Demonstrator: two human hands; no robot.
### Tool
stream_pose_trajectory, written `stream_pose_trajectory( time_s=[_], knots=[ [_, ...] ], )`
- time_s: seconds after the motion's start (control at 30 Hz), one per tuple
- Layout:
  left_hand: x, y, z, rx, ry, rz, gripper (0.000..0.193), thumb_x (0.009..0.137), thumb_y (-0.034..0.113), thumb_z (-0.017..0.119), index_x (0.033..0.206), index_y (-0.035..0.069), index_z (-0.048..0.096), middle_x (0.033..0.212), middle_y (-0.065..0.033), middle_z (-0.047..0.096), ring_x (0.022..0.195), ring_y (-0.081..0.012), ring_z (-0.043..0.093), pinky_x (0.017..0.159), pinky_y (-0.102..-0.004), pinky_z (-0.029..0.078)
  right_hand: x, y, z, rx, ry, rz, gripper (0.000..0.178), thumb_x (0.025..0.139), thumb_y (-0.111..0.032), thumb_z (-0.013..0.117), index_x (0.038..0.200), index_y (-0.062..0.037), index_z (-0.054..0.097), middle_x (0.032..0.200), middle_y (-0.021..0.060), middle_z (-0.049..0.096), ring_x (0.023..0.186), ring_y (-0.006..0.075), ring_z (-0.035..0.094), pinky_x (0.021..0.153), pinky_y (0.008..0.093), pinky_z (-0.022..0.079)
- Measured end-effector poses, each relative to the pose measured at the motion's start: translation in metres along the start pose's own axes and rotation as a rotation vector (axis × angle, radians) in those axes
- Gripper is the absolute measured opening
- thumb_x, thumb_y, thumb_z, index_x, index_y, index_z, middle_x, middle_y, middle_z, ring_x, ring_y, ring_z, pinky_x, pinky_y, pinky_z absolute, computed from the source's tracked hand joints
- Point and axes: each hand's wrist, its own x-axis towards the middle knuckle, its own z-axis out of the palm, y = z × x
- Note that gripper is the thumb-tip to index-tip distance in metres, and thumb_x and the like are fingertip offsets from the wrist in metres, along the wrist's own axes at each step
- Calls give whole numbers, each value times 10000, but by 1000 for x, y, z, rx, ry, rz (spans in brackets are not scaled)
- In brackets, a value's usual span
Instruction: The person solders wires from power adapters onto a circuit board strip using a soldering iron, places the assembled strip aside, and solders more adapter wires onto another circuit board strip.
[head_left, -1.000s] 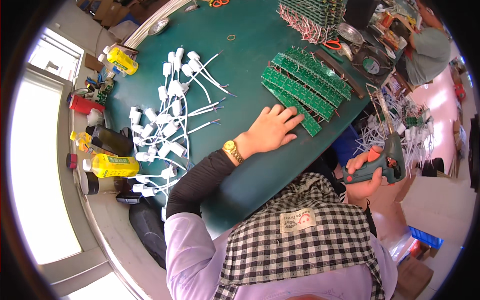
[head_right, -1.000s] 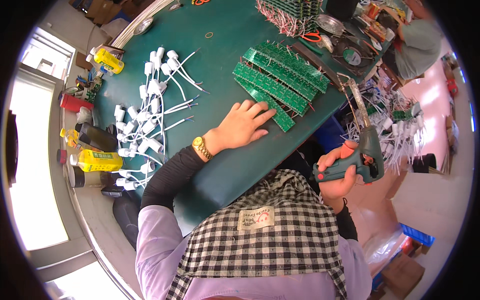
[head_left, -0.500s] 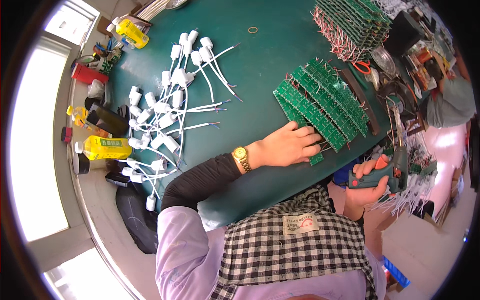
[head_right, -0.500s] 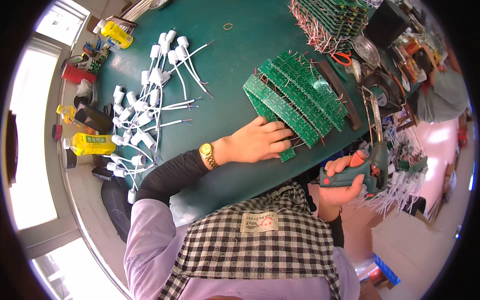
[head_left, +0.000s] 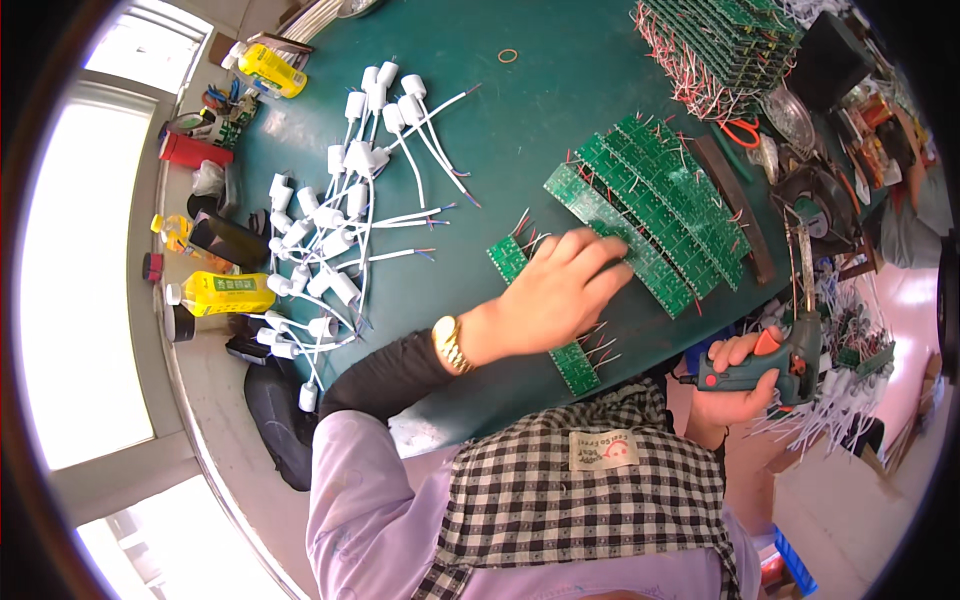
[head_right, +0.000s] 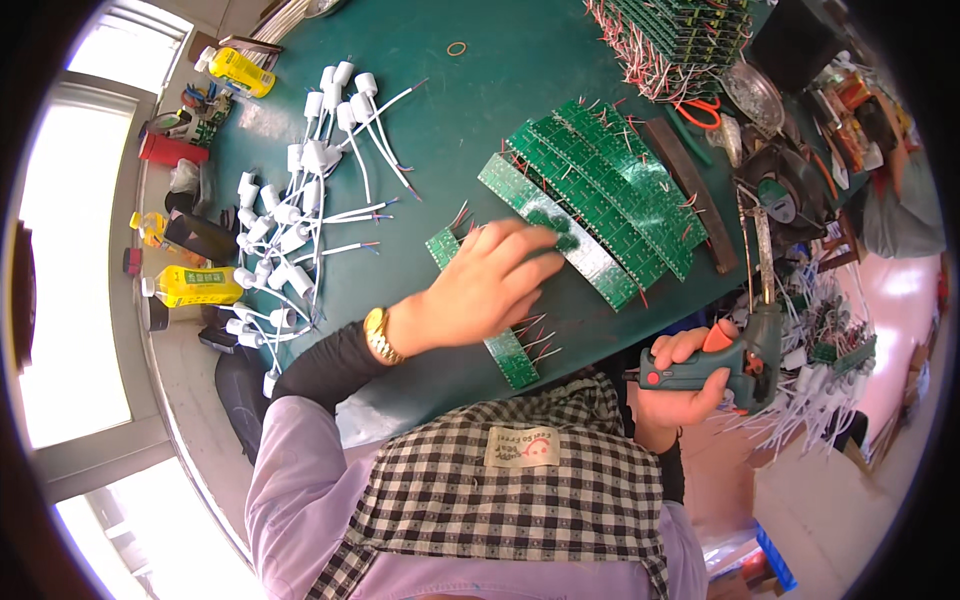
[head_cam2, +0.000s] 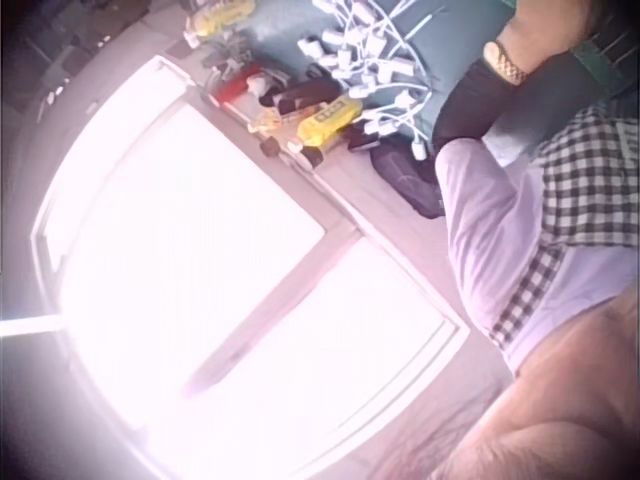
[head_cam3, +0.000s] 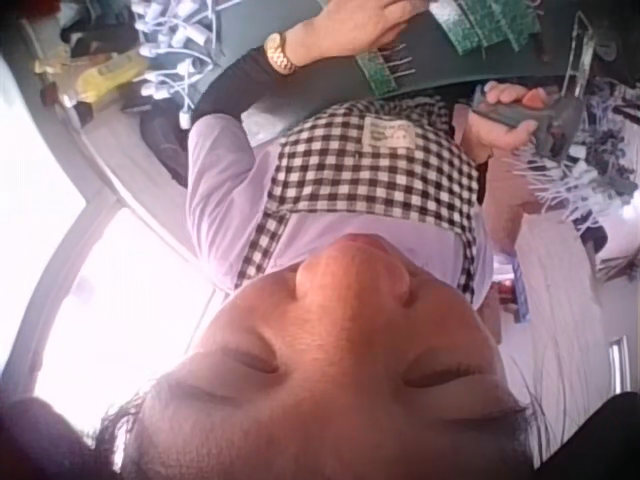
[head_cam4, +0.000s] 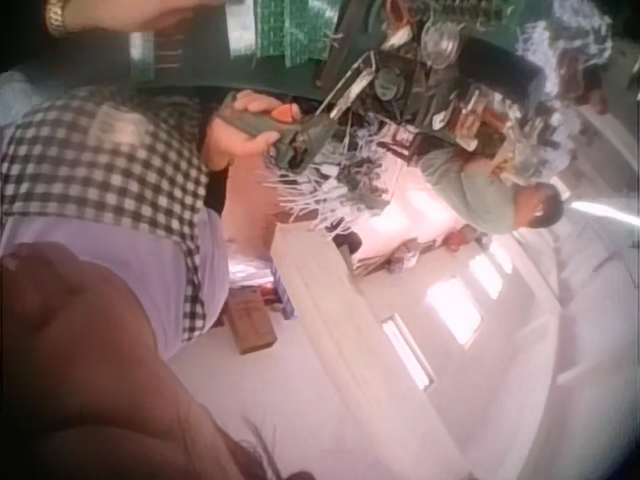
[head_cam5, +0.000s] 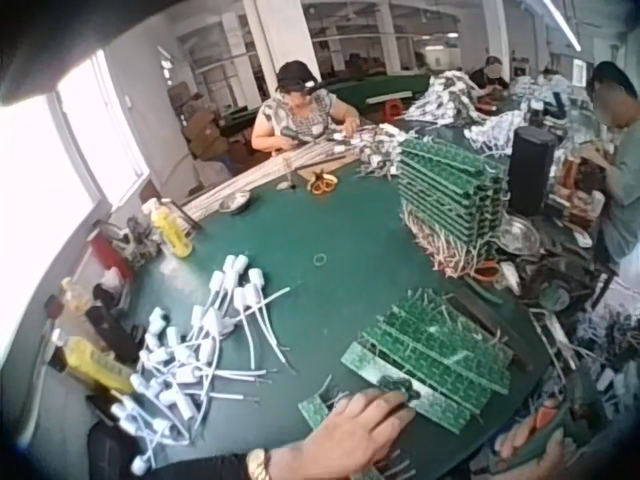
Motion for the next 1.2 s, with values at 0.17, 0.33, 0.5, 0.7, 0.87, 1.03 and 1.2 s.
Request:
stream_pose_trajectory(
  time_s=[0.17,0.33,0.5,0.7,0.87,1.03,1.2],
  knots=[
    [29,-42,19,173,28,90,466,614,47,692,1058,122,572,1067,-61,495,1026,-275,455,822,-401,393,-7,-11,3,43,-88,-47,476,920,-409,402,1234,-51,409,777,65,493,613,143,472,598,296,388],
    [25,-48,2,-327,37,116,482,550,19,748,997,132,610,938,-43,488,915,-242,450,830,-398,361,-12,-17,0,-11,-11,-98,471,922,-401,406,1240,-55,408,769,64,490,606,141,470,582,293,378],
    [-1,-55,-17,-244,-192,285,554,539,328,787,1065,197,672,940,-5,478,945,-235,426,887,-415,314,-12,-15,5,-13,50,-95,474,911,-403,423,1223,-48,391,773,72,521,546,139,485,519,274,393],
    [-14,-56,-14,-299,-346,269,560,635,551,695,1077,209,663,971,-10,496,992,-241,429,938,-448,265,-15,-5,6,1,40,-47,486,907,-414,421,1225,-47,385,769,69,528,537,137,489,515,273,397],
    [-21,-55,-8,-277,-295,185,429,690,410,715,1056,193,665,967,-10,504,997,-230,439,917,-428,288,-15,-2,3,-60,13,-98,504,917,-414,403,1247,-35,376,765,70,530,543,138,492,516,272,392],
    [-9,-58,-3,-270,-307,245,306,744,179,689,1047,163,657,1010,-46,504,1039,-249,445,913,-454,321,-17,-2,4,-35,-28,-55,470,917,-394,404,1239,-52,399,767,71,476,595,143,456,599,294,379],
    [-32,-45,-9,61,-283,161,456,828,381,587,1234,180,541,1279,-68,459,1268,-289,366,1038,-570,210,-24,-9,-1,-45,-62,-46,476,918,-396,404,1231,-37,401,769,69,465,604,136,445,607,286,372]
  ],
)
